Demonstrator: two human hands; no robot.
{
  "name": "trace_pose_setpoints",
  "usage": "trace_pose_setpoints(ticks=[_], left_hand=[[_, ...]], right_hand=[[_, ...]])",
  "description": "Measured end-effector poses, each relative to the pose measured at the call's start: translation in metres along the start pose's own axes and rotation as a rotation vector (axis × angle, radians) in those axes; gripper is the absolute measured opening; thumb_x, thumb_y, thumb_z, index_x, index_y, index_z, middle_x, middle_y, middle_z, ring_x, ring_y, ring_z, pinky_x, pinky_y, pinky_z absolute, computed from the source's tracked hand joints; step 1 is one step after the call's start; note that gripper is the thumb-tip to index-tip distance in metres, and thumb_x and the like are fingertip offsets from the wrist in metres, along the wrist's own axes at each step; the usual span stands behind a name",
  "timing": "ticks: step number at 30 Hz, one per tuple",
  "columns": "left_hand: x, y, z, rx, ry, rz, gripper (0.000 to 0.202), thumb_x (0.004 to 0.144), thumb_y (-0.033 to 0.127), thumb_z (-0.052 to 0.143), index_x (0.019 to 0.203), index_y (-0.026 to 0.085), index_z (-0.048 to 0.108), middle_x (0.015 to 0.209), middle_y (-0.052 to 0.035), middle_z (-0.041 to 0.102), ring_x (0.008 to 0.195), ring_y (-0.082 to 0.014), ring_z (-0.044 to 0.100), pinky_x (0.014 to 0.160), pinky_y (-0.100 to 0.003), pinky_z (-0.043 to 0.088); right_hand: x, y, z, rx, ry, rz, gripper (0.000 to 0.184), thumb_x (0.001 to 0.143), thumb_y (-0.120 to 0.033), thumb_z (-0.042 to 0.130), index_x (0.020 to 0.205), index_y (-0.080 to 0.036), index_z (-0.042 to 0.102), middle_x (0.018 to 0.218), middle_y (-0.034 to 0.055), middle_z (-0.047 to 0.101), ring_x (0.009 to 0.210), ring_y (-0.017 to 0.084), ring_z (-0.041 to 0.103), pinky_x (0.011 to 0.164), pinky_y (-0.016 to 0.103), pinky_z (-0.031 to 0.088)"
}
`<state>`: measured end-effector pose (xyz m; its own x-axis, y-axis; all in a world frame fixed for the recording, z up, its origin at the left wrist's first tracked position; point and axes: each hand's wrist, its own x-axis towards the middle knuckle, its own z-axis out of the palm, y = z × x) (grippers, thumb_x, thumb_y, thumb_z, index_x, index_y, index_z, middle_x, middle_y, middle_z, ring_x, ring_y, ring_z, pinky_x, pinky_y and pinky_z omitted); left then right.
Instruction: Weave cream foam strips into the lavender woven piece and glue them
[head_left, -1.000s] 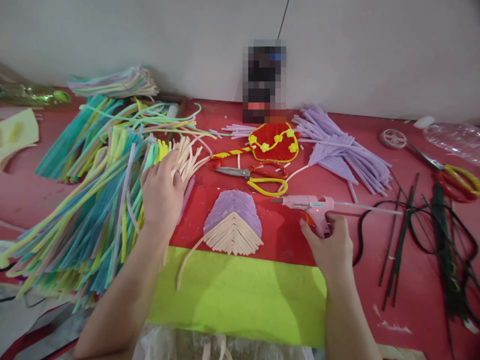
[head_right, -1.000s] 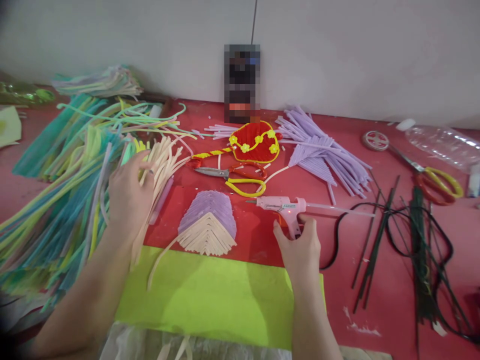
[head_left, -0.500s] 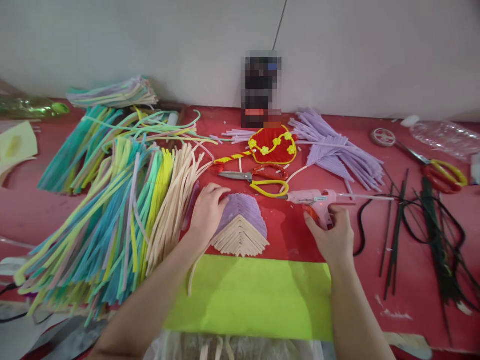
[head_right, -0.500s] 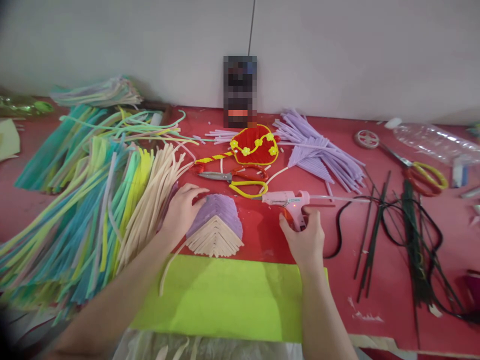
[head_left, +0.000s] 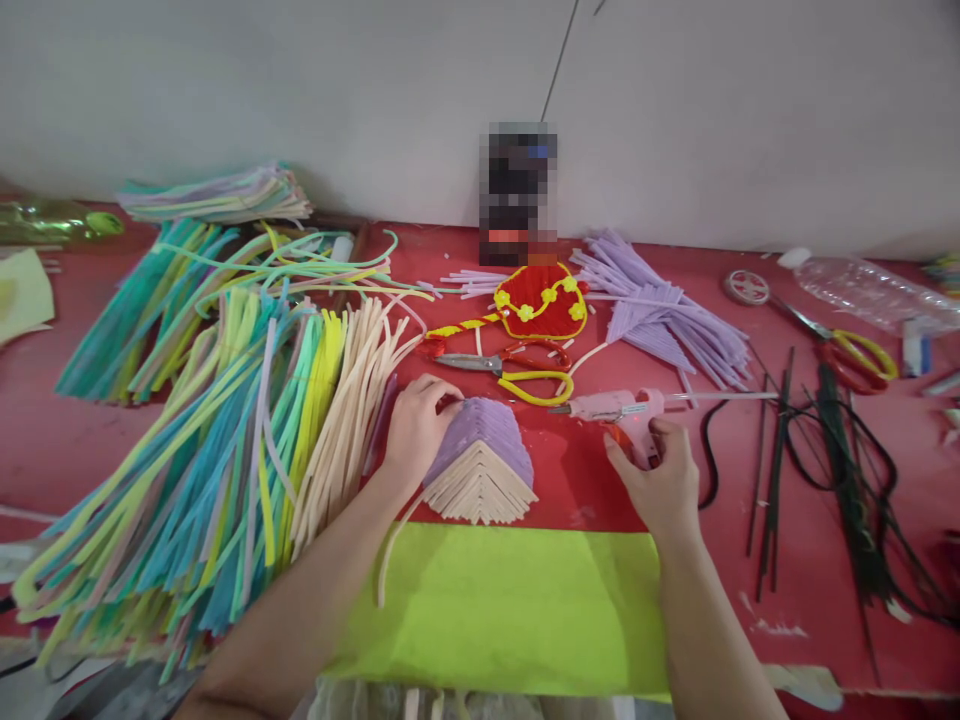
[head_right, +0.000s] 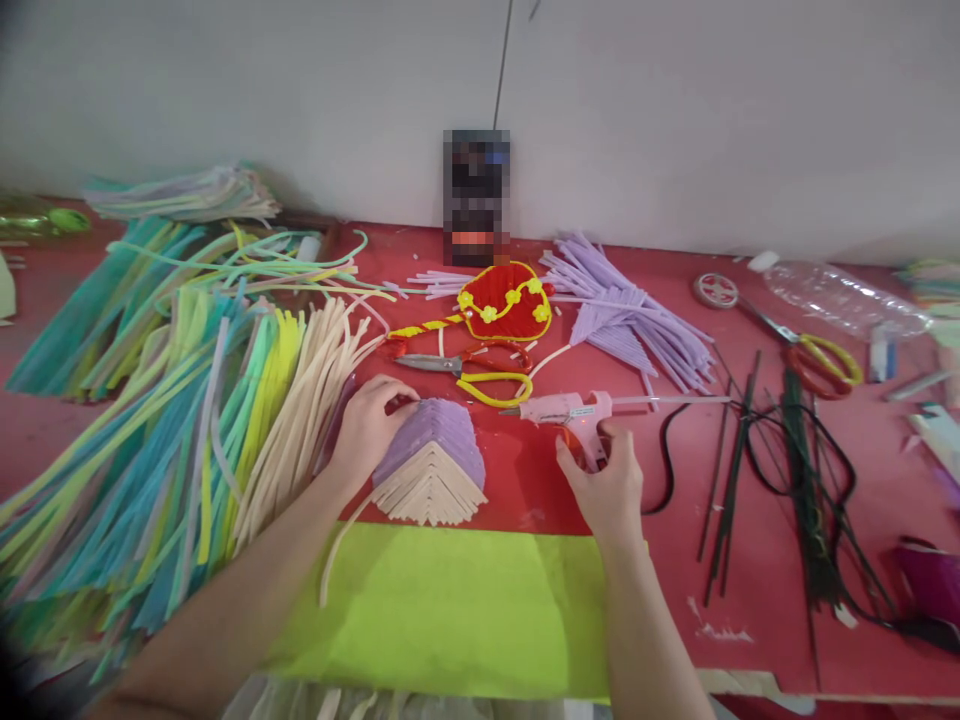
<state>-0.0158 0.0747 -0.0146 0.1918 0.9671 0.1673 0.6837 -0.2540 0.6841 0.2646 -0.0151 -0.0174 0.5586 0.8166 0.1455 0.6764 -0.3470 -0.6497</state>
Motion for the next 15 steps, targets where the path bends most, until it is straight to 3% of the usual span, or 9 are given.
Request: trace_pose_setpoints(ticks=[7,15], left_hand=[[-0.0010,-0.0029,0.0013,-0.001,0.007,0.035,0.024,0.077,0.004,0.067,0.094,0.021,0.069,0.092,-0.0029,0.067,0.089,-0.0193,0.062,0.085,-0.035,0.049],[0.0012,-0.0045,0.0016,0.016,-0.022,0.046,0.015,0.078,0.012,0.070,0.090,0.021,0.071,0.088,-0.0026,0.065,0.085,-0.0194,0.062,0.084,-0.036,0.048]], right_hand=[[-0.0001,0.0029,0.0016,-0.007,-0.007,-0.022,0.048,0.065,-0.054,0.067,0.096,-0.020,0.052,0.083,0.0022,0.057,0.073,0.018,0.054,0.068,0.032,0.045],[-0.0014,0.0013,0.0027,0.036,-0.018,0.036,0.049,0.065,-0.051,0.069,0.098,-0.020,0.052,0.083,0.0013,0.056,0.073,0.017,0.053,0.068,0.032,0.045]])
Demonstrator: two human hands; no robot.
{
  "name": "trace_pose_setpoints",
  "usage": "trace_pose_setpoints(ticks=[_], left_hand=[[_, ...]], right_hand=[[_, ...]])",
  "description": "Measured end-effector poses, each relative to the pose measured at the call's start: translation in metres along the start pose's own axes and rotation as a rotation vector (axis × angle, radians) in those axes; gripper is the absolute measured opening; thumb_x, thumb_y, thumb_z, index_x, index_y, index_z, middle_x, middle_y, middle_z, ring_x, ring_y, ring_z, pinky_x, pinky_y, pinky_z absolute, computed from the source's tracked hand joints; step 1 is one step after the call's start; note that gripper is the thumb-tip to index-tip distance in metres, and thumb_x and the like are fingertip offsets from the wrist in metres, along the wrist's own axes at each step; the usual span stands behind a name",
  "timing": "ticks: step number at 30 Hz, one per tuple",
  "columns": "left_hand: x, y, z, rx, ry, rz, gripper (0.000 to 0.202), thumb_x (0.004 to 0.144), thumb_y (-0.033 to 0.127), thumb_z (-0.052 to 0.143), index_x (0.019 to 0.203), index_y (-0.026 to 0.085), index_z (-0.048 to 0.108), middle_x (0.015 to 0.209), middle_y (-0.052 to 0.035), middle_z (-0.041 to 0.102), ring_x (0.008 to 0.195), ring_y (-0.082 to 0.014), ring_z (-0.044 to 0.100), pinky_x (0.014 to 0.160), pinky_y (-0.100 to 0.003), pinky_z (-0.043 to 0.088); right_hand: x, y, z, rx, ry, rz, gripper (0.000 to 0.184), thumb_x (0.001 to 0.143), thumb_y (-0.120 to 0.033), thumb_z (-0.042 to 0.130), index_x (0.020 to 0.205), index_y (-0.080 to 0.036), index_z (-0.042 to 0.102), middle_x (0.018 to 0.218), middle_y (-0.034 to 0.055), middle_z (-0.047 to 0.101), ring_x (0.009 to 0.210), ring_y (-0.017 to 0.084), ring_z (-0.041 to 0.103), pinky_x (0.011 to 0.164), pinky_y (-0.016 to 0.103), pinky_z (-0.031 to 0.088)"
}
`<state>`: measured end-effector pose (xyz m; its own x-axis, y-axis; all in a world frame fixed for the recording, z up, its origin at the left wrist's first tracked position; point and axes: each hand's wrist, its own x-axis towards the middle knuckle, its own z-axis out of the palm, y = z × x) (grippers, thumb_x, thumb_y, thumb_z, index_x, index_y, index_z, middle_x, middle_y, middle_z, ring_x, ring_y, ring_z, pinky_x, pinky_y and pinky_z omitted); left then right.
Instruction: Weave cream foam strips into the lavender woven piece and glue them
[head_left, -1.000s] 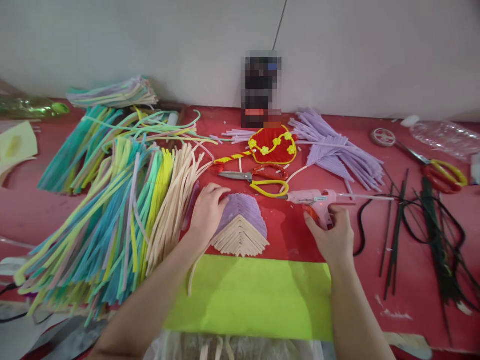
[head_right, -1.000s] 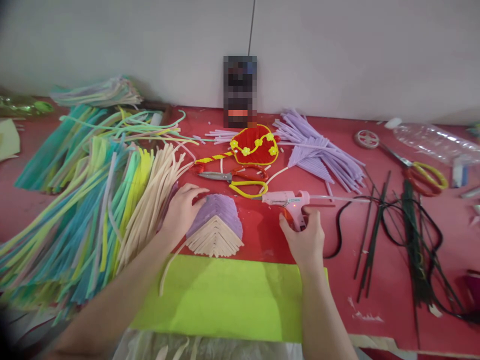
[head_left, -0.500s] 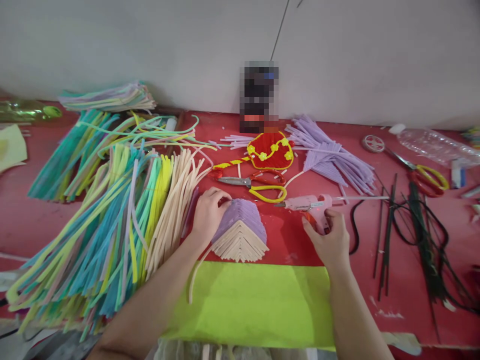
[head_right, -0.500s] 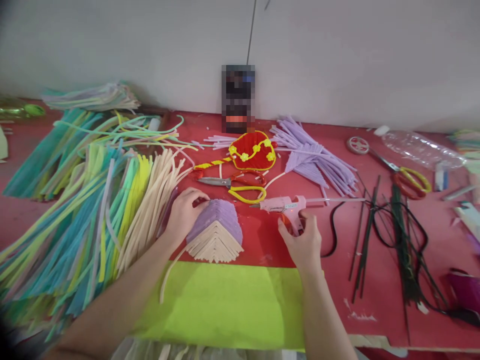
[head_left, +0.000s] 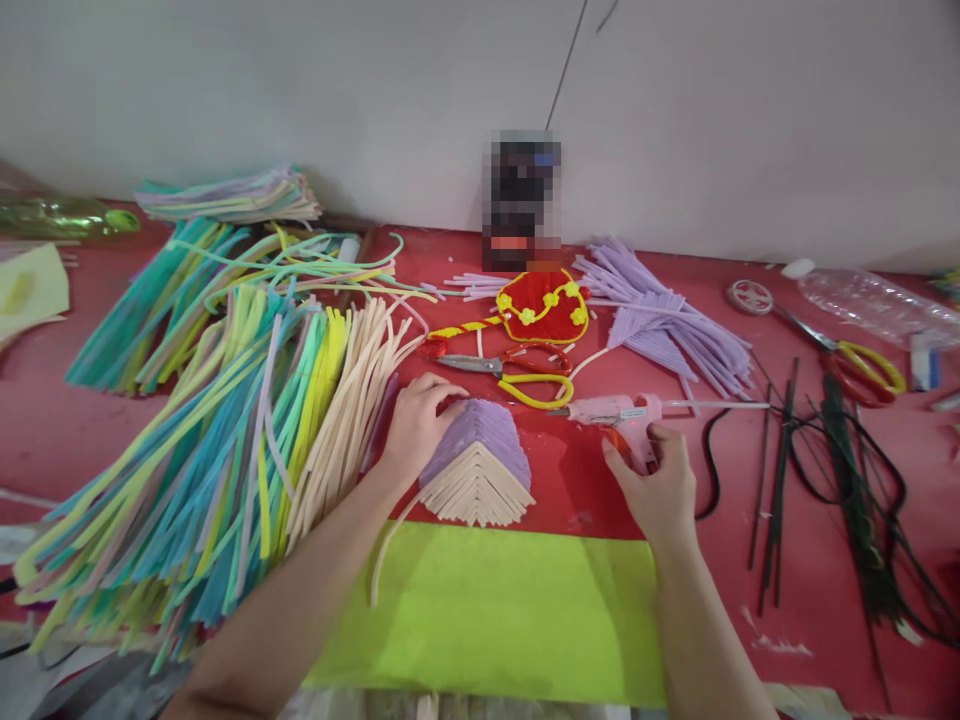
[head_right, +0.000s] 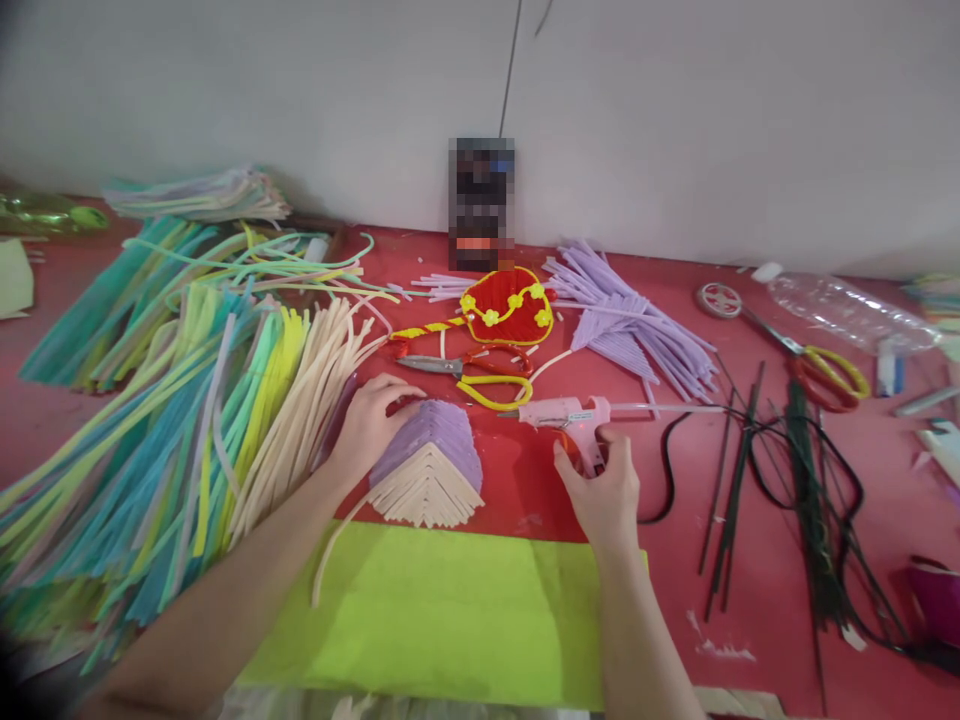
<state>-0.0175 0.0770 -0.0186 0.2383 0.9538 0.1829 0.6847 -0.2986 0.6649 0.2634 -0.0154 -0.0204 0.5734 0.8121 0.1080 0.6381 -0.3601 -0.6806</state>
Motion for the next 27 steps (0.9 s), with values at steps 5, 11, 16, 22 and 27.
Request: trace_pose_setpoints(ticks=[5,11,16,22,27], left_hand=[[0.0016,-0.0015,0.0023,-0.016,0.034,-0.018,0.012,0.079,0.010,0.068,0.084,0.020,0.070,0.084,-0.0018,0.066,0.082,-0.0183,0.062,0.082,-0.034,0.048],[0.0022,0.0005,0.0008,-0.108,0.090,-0.023,0.014,0.079,0.007,0.065,0.078,0.020,0.067,0.079,-0.0003,0.067,0.076,-0.0159,0.063,0.076,-0.031,0.049],[0.0015,-0.0004,0.0005,-0.179,0.170,-0.068,0.013,0.080,0.007,0.063,0.077,0.020,0.064,0.078,0.0007,0.066,0.073,-0.0142,0.063,0.072,-0.027,0.050],[-0.0010,-0.0014,0.0027,-0.171,0.230,-0.087,0.009,0.084,0.011,0.059,0.080,0.019,0.060,0.079,0.0001,0.065,0.074,-0.0137,0.062,0.070,-0.026,0.049],[-0.0038,0.0033,0.0020,-0.175,0.236,-0.107,0.008,0.086,0.012,0.056,0.085,0.019,0.058,0.081,-0.0004,0.067,0.074,-0.0141,0.064,0.071,-0.027,0.050]], right_hand=[[-0.0026,-0.0044,0.0006,0.024,0.012,0.026,0.045,0.066,-0.050,0.069,0.096,-0.021,0.052,0.081,0.0004,0.055,0.072,0.016,0.053,0.067,0.031,0.045],[-0.0049,-0.0040,0.0014,0.047,0.029,0.028,0.048,0.064,-0.049,0.070,0.097,-0.020,0.051,0.082,0.0010,0.056,0.072,0.016,0.054,0.067,0.032,0.045],[-0.0053,-0.0027,0.0002,0.046,0.017,0.044,0.050,0.063,-0.051,0.069,0.098,-0.020,0.051,0.083,0.0006,0.054,0.071,0.016,0.053,0.067,0.031,0.045],[-0.0060,-0.0033,-0.0017,0.065,0.028,0.000,0.049,0.062,-0.053,0.069,0.094,-0.021,0.049,0.081,0.0006,0.053,0.069,0.016,0.050,0.065,0.032,0.044],[-0.0069,-0.0048,0.0024,0.060,-0.028,-0.026,0.046,0.063,-0.052,0.068,0.093,-0.022,0.049,0.080,-0.0006,0.052,0.069,0.015,0.048,0.066,0.032,0.044]])
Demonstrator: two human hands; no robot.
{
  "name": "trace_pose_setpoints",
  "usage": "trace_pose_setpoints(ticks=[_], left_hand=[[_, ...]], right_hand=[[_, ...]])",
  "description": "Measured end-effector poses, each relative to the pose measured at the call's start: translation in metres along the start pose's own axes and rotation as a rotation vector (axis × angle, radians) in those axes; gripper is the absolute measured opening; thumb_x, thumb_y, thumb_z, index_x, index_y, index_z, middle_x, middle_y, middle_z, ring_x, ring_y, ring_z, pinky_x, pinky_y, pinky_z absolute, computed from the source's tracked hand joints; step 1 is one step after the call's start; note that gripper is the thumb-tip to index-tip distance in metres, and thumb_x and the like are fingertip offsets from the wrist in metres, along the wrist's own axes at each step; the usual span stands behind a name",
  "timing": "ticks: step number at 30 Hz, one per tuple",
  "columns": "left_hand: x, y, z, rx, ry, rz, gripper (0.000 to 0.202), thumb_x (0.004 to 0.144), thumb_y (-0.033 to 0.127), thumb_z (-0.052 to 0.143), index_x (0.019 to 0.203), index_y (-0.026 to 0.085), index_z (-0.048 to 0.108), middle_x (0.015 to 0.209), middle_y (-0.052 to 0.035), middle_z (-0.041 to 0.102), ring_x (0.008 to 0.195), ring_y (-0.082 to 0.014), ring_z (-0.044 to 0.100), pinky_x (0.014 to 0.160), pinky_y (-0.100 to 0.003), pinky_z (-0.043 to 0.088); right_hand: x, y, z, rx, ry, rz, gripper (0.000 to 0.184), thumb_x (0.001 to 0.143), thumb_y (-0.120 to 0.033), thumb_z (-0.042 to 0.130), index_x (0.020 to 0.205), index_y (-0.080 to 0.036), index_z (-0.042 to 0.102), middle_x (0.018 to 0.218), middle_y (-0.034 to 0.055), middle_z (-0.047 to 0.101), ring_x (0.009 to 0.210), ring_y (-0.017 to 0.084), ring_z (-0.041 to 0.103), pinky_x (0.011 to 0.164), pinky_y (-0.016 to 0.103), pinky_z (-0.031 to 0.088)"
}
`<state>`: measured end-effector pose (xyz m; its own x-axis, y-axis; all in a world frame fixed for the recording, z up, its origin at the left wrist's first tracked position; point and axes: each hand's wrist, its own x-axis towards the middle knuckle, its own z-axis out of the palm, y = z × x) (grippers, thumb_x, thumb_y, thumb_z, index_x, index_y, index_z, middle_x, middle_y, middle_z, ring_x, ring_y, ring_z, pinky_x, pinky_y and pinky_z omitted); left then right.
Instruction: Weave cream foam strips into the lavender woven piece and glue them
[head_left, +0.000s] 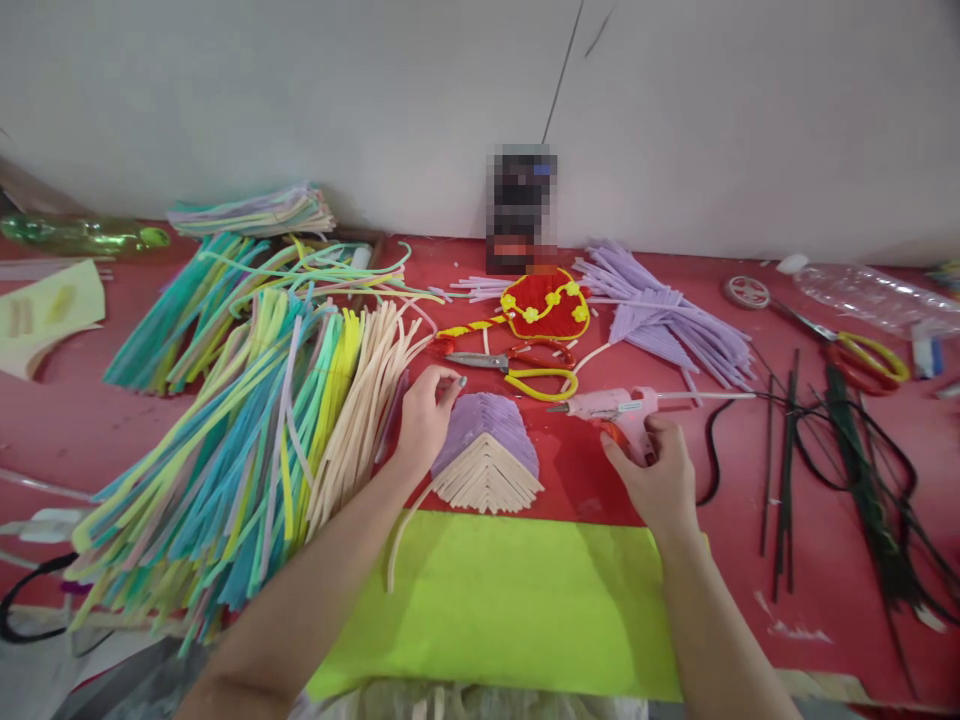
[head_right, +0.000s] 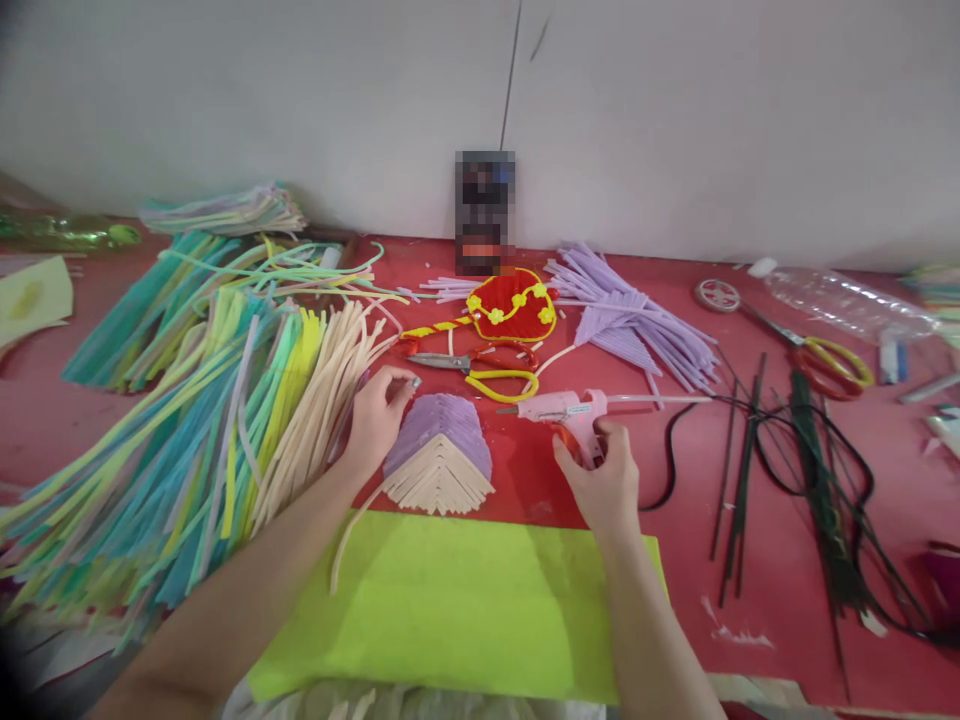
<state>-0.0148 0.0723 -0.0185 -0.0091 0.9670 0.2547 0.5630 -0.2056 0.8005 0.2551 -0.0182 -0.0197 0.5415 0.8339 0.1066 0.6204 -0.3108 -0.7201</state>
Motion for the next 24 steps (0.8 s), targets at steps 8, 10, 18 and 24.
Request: trace_pose_setpoints(ticks=[8,10,18,24], left_hand=[[-0.0008,-0.0035,0.0016,0.057,-0.056,0.044,0.011,0.080,0.008,0.063,0.081,0.019,0.062,0.082,-0.0015,0.068,0.079,-0.0166,0.064,0.078,-0.030,0.049],[-0.0008,-0.0049,0.0021,0.068,-0.075,0.061,0.013,0.079,0.006,0.064,0.082,0.018,0.064,0.084,-0.0021,0.068,0.082,-0.0169,0.064,0.080,-0.031,0.049],[0.0004,-0.0063,0.0019,0.091,-0.136,0.091,0.016,0.080,0.006,0.064,0.086,0.020,0.068,0.087,-0.0020,0.067,0.082,-0.0162,0.063,0.082,-0.031,0.050],[0.0008,-0.0045,0.0025,0.112,-0.141,0.103,0.012,0.078,0.008,0.066,0.078,0.020,0.067,0.082,-0.0012,0.065,0.080,-0.0169,0.062,0.079,-0.032,0.050]], right_hand=[[-0.0025,-0.0004,0.0034,0.042,-0.033,-0.029,0.047,0.065,-0.049,0.068,0.098,-0.021,0.049,0.089,0.0017,0.056,0.078,0.016,0.052,0.071,0.031,0.045],[-0.0020,-0.0006,0.0034,0.041,-0.031,-0.025,0.047,0.065,-0.049,0.068,0.097,-0.021,0.049,0.088,0.0014,0.056,0.077,0.016,0.051,0.070,0.030,0.044],[-0.0030,-0.0020,0.0017,0.048,-0.038,-0.053,0.045,0.066,-0.049,0.067,0.097,-0.022,0.049,0.085,0.0009,0.054,0.075,0.015,0.050,0.068,0.030,0.044],[-0.0030,-0.0014,0.0008,0.043,-0.046,-0.016,0.046,0.064,-0.049,0.068,0.097,-0.022,0.049,0.084,0.0004,0.054,0.073,0.015,0.050,0.068,0.030,0.044]])
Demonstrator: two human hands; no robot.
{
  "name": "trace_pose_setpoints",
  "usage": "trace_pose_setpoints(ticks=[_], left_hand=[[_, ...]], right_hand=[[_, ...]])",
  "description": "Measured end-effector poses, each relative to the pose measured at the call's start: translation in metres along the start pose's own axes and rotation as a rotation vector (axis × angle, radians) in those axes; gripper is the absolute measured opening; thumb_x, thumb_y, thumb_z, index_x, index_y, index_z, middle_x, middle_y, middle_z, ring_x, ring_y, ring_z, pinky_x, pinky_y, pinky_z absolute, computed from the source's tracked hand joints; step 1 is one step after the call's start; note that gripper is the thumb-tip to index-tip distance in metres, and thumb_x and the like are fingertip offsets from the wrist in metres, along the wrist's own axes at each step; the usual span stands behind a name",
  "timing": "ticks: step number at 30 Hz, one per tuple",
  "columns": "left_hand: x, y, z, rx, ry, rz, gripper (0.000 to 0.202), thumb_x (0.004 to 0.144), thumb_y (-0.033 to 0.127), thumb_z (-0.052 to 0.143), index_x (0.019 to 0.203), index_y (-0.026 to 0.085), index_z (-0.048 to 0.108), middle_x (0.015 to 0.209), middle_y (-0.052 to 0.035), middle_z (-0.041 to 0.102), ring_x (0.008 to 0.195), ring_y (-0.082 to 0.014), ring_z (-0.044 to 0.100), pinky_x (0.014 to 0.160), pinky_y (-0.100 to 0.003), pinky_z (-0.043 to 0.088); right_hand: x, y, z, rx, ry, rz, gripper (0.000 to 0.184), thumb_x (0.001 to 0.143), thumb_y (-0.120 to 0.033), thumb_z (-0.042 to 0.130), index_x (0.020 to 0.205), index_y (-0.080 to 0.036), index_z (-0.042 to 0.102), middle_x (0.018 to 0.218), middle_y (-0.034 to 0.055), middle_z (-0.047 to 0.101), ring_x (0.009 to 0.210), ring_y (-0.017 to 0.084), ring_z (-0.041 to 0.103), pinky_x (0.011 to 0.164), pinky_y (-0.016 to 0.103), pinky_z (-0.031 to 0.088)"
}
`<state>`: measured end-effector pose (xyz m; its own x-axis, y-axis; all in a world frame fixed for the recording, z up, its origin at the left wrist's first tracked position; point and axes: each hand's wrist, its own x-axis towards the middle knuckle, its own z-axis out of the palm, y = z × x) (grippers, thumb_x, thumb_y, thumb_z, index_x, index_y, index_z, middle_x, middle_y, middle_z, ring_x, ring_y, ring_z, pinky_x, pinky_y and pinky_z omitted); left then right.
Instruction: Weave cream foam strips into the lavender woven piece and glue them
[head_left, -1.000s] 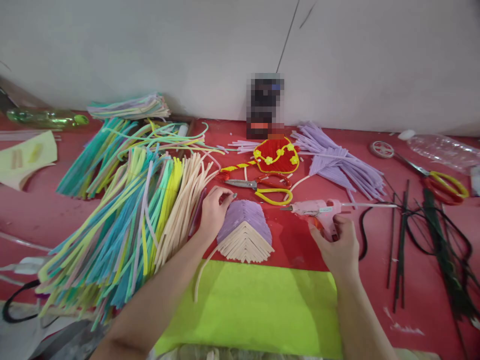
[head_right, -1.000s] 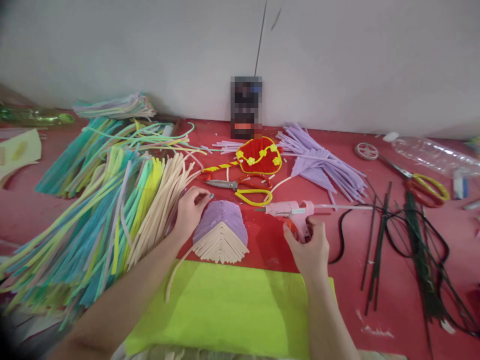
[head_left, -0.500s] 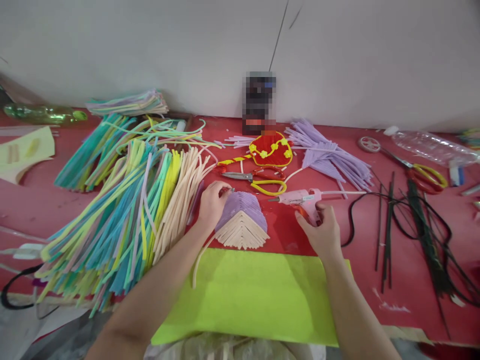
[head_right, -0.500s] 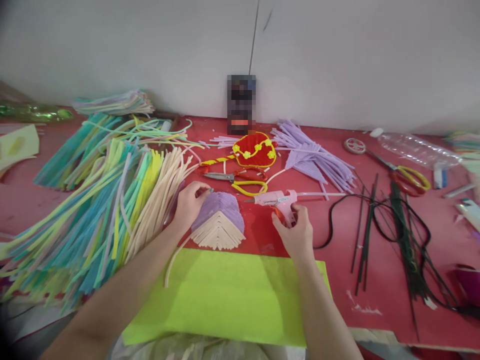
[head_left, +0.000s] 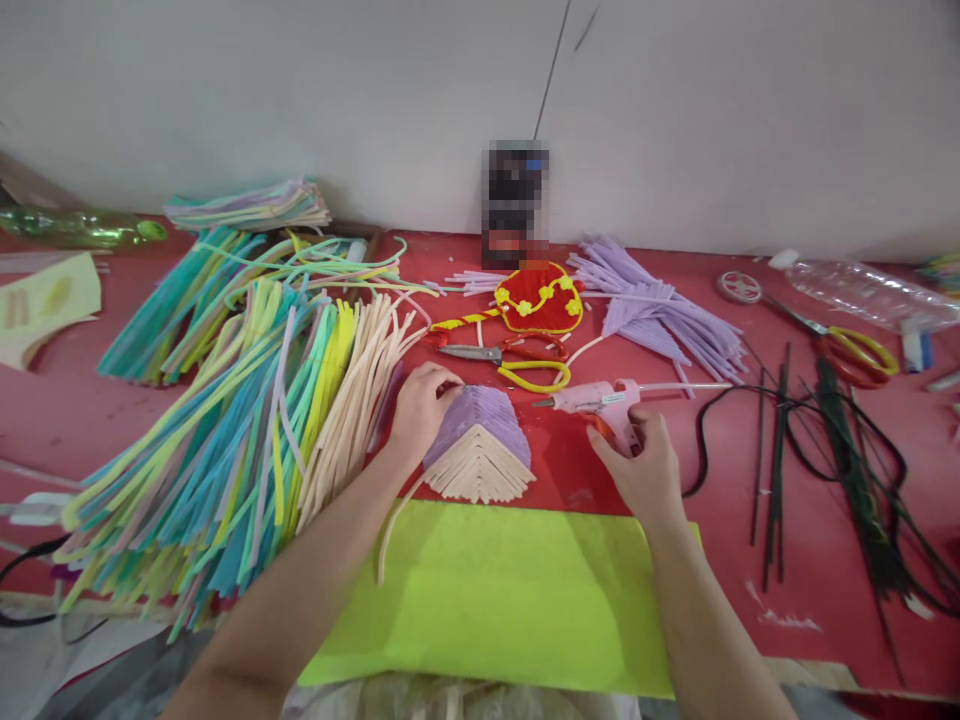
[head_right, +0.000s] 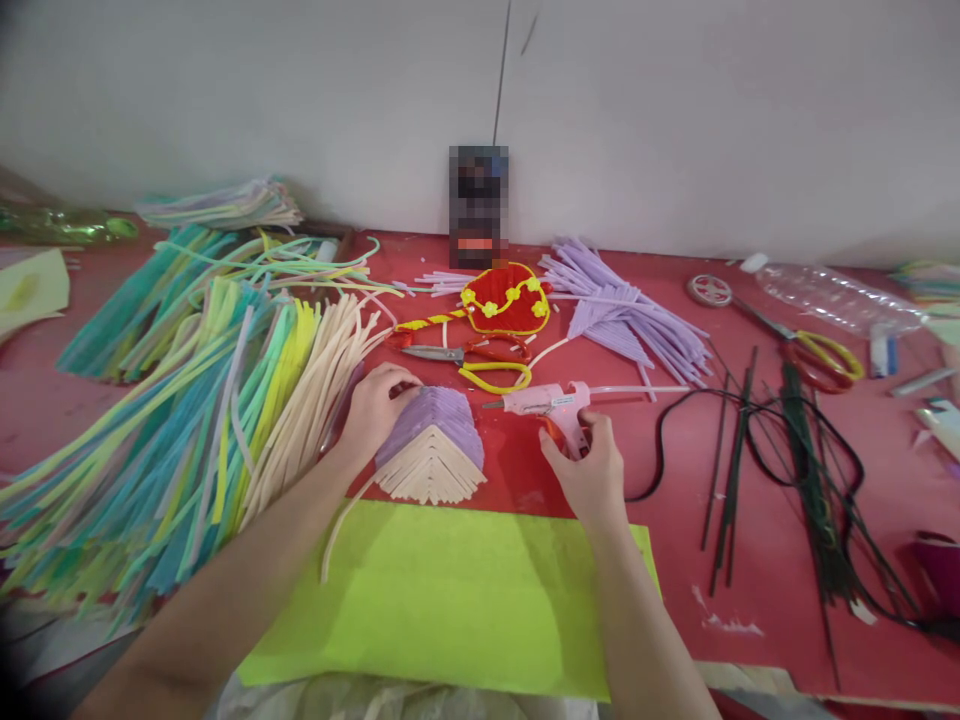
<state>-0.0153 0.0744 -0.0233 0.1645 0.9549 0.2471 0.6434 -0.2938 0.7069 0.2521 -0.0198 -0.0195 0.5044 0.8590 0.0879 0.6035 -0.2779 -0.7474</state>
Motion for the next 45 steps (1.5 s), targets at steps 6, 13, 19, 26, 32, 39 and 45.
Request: trace_pose_setpoints(ticks=[6,13,19,26,32,39,45], left_hand=[[0.002,-0.001,0.001,0.006,0.048,-0.022,0.011,0.080,0.010,0.063,0.074,0.019,0.063,0.076,0.0003,0.063,0.071,-0.0142,0.060,0.071,-0.028,0.048],[0.004,-0.004,0.002,-0.032,0.144,-0.074,0.011,0.082,0.012,0.062,0.073,0.018,0.059,0.073,0.0004,0.063,0.070,-0.0140,0.061,0.070,-0.027,0.048],[0.003,0.002,-0.002,-0.068,0.226,-0.087,0.010,0.085,0.012,0.057,0.078,0.019,0.057,0.075,0.0010,0.065,0.073,-0.0135,0.063,0.073,-0.027,0.049],[0.000,0.004,-0.014,-0.203,0.290,-0.086,0.007,0.085,0.014,0.057,0.086,0.020,0.060,0.078,0.0002,0.067,0.075,-0.0139,0.068,0.074,-0.027,0.053],[-0.004,0.006,-0.045,0.162,0.227,-0.004,0.038,0.084,0.002,0.051,0.115,0.022,0.057,0.120,-0.0082,0.063,0.113,-0.0229,0.060,0.100,-0.042,0.046],[-0.029,0.021,-0.049,0.487,0.002,0.107,0.037,0.086,0.009,0.054,0.122,0.019,0.056,0.140,-0.0146,0.048,0.135,-0.0344,0.038,0.112,-0.061,0.022],[-0.050,0.026,-0.049,0.485,-0.131,0.141,0.017,0.091,0.016,0.049,0.084,0.016,0.064,0.081,-0.0078,0.069,0.083,-0.0240,0.065,0.085,-0.042,0.052]], right_hand=[[0.000,0.001,0.001,-0.006,0.000,-0.009,0.048,0.063,-0.050,0.068,0.097,-0.022,0.049,0.088,0.0016,0.056,0.074,0.016,0.051,0.069,0.031,0.044],[0.000,0.002,0.002,-0.003,-0.015,-0.015,0.047,0.064,-0.050,0.068,0.096,-0.022,0.048,0.086,0.0013,0.055,0.073,0.015,0.050,0.068,0.030,0.043],[0.000,0.003,0.002,-0.008,-0.008,-0.045,0.046,0.066,-0.051,0.067,0.097,-0.022,0.048,0.088,0.0015,0.055,0.074,0.015,0.049,0.068,0.030,0.043],[0.001,0.000,0.002,-0.002,-0.003,-0.039,0.044,0.066,-0.050,0.067,0.094,-0.022,0.048,0.084,0.0006,0.054,0.071,0.015,0.048,0.068,0.030,0.042],[0.001,-0.003,-0.001,-0.007,0.013,0.023,0.047,0.063,-0.052,0.069,0.092,-0.022,0.048,0.080,-0.0006,0.052,0.071,0.015,0.048,0.068,0.031,0.042],[0.003,-0.004,-0.004,0.005,0.056,0.027,0.048,0.061,-0.051,0.069,0.092,-0.021,0.048,0.082,0.0003,0.053,0.073,0.016,0.049,0.068,0.031,0.042],[0.010,0.001,-0.009,0.039,0.127,0.045,0.050,0.061,-0.050,0.070,0.094,-0.021,0.048,0.082,-0.0009,0.049,0.070,0.014,0.047,0.066,0.030,0.043]])
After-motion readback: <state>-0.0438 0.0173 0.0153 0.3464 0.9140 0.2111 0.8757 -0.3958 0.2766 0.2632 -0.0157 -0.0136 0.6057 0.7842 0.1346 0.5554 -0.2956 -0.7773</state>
